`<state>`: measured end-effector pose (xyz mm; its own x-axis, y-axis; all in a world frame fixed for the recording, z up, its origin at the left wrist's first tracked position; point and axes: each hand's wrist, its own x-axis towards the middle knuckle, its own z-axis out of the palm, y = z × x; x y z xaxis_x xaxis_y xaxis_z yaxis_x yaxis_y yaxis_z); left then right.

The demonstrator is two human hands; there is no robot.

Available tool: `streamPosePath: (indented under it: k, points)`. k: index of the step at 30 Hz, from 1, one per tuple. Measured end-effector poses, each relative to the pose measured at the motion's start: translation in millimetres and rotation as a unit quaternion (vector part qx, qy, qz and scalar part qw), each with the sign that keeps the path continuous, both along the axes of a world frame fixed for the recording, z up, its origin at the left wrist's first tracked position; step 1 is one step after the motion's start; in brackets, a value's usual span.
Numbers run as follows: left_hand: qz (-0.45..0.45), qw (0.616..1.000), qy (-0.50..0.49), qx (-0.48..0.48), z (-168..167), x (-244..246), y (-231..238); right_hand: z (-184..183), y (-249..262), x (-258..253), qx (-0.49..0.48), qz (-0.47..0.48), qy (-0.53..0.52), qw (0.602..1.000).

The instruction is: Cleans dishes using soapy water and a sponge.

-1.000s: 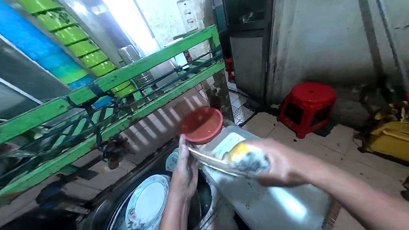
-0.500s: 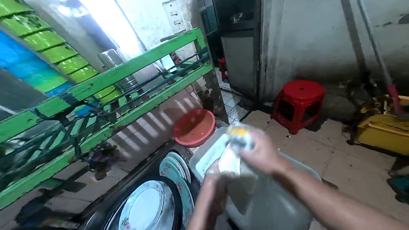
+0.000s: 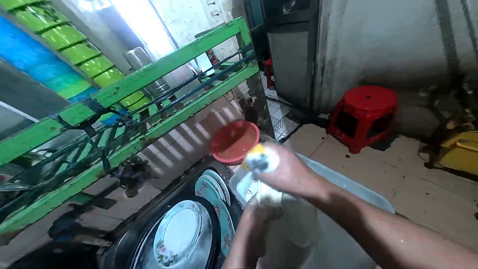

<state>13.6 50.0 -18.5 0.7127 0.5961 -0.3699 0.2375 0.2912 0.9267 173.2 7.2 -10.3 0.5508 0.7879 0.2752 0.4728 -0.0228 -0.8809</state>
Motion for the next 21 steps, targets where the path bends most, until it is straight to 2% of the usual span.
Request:
streamPosePath:
  k: [2, 4, 7, 9, 10, 12, 15, 18, 20, 21]
  points:
    - [0.080, 0.996, -0.044, -0.013, -6, -1, -5, 10, 4, 0, -0.006, 0.013, -0.033, 0.999]
    - [0.150, 0.987, -0.058, 0.023, -4, -5, -4, 6, 12, 27, -0.040, -0.042, -0.004, 0.998]
    - [0.224, 0.955, -0.192, 0.013, -6, -7, 19, -29, 6, 42, -0.069, -0.119, 0.036, 0.990]
    - [0.248, 0.930, -0.266, -0.044, -10, -1, 36, -57, -8, 12, -0.045, -0.077, -0.033, 0.995]
    - [0.258, 0.928, -0.264, -0.048, -14, 3, 39, -67, -13, -9, -0.009, -0.056, -0.090, 0.994]
    - [0.240, 0.950, -0.202, -0.014, -24, 12, 32, -69, -14, -33, 0.052, -0.029, -0.173, 0.983]
    - [0.179, 0.967, -0.178, -0.017, -36, 14, 4, -50, -7, -4, -0.009, -0.049, -0.083, 0.995]
    - [0.213, 0.956, -0.200, -0.017, -24, 11, 8, -62, -5, 30, -0.033, -0.133, -0.065, 0.988]
    - [0.256, 0.940, -0.224, 0.008, -14, 12, 24, -70, -17, 16, -0.070, -0.095, -0.044, 0.992]
    - [0.268, 0.939, -0.213, 0.028, -13, 13, 28, -72, -23, -2, -0.055, -0.065, -0.071, 0.994]
